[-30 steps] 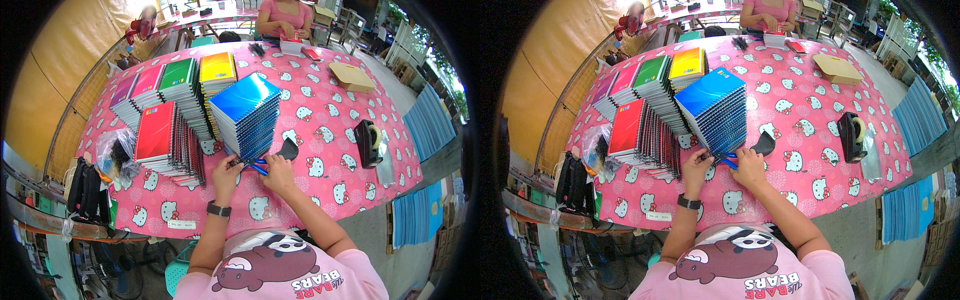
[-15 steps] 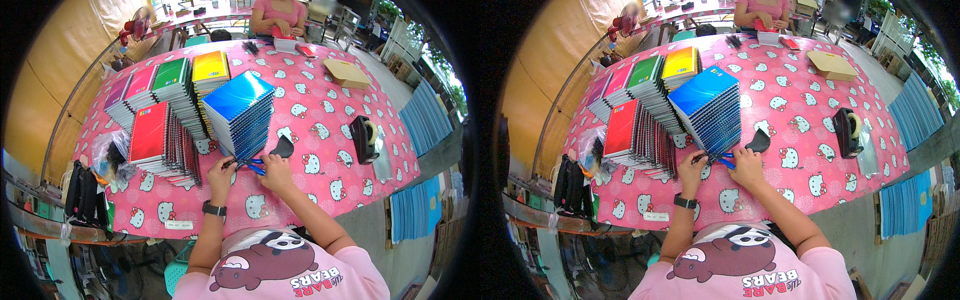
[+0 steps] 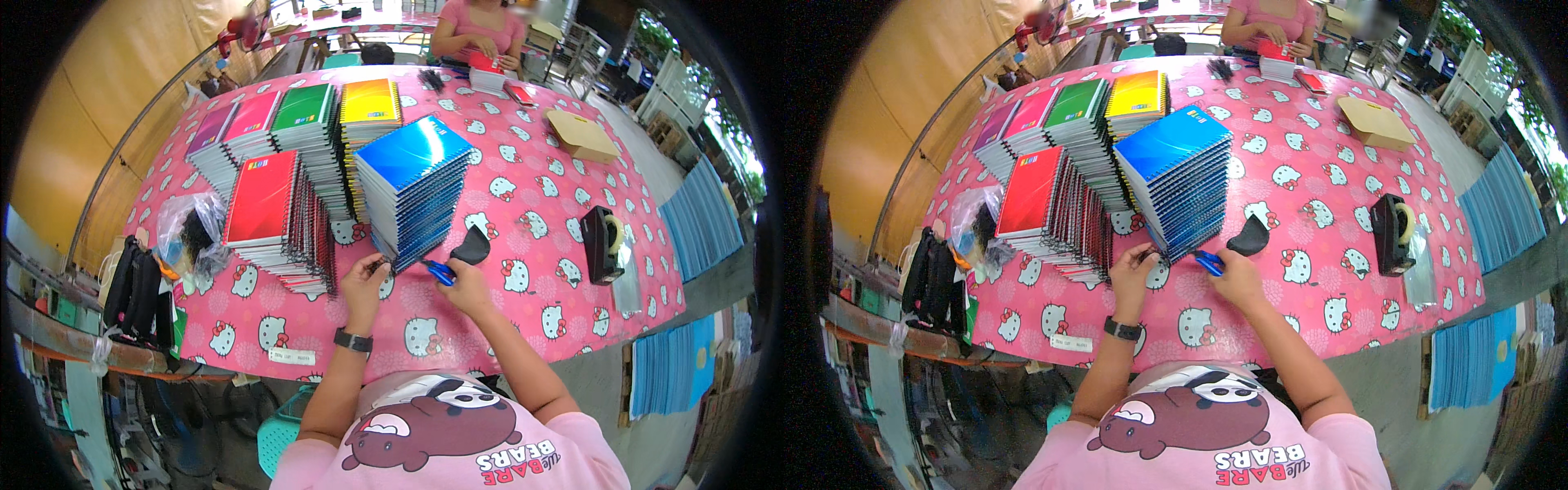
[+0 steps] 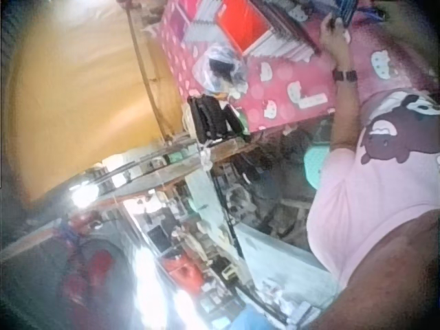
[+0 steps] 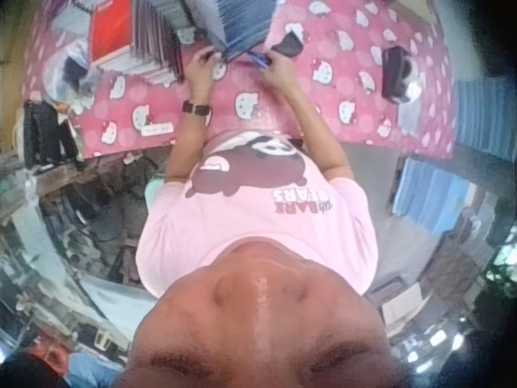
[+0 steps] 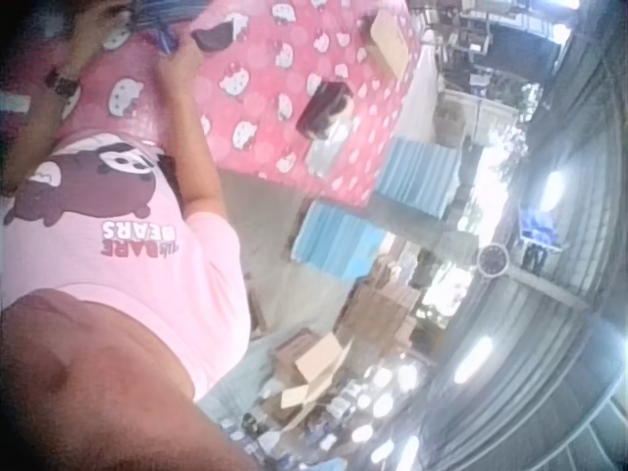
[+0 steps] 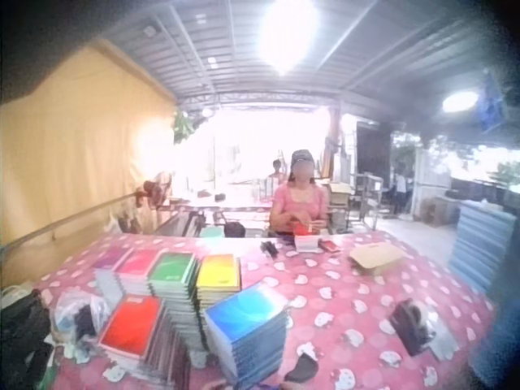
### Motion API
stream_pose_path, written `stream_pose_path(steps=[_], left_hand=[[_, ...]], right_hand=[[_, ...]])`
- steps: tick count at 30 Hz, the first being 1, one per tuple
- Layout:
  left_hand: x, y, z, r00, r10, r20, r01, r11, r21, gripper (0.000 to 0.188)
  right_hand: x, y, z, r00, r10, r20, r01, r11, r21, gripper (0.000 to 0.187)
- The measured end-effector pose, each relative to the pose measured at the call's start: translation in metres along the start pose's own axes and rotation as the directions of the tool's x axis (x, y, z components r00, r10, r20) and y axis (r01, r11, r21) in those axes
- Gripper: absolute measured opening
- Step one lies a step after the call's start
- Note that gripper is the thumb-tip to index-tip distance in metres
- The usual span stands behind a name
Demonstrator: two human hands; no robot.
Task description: The person uses a blue utility knife to trim the edges of stacked spiral-bound notebooks. They repeatedly cut along the side of the stacks, then reposition the stacks and continue trimming. The person also handles a roll of clear tape and a cardboard box on the table.
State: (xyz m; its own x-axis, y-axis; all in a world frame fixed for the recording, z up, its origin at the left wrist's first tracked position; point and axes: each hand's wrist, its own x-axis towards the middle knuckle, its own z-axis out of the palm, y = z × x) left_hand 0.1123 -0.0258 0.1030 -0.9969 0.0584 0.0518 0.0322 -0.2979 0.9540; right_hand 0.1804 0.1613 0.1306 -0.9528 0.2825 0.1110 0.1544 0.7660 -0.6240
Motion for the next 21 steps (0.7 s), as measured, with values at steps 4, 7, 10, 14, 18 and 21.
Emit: stream_pose_path(steps=[4,7,10,14,18,21], left_hand=[[-0.029,-0.013,-0.038,0.925,-0.34,0.17,0.374,0.734,-0.567,0.025],[-0.061,-0.016,-0.076,0.836,-0.496,0.236,0.49,0.481,-0.727,0.023],[-0.079,-0.024,-0.13,0.847,-0.509,0.156,0.403,0.422,-0.812,0.019],[-0.06,-0.011,-0.225,0.912,-0.358,-0.201,0.121,0.703,-0.701,0.014],[0.037,0.063,-0.301,0.845,0.042,-0.534,-0.34,0.812,-0.474,0.012],[0.109,0.138,-0.344,0.855,0.098,-0.509,-0.284,0.91,-0.302,0.018]], right_hand=[[-0.009,0.068,0.009,0.973,-0.032,0.227,-0.091,0.854,0.513,0.024],[-0.029,0.092,-0.009,0.813,-0.023,0.582,-0.543,0.332,0.772,0.028],[-0.039,0.122,-0.005,0.872,-0.102,0.479,-0.49,-0.14,0.861,0.032],[-0.037,0.13,0.001,0.896,-0.15,0.417,-0.443,-0.3,0.845,0.034],[-0.029,0.133,0.004,0.87,-0.183,0.458,-0.491,-0.232,0.84,0.037],[-0.023,0.132,0.005,0.845,-0.228,0.483,-0.529,-0.235,0.815,0.037]])
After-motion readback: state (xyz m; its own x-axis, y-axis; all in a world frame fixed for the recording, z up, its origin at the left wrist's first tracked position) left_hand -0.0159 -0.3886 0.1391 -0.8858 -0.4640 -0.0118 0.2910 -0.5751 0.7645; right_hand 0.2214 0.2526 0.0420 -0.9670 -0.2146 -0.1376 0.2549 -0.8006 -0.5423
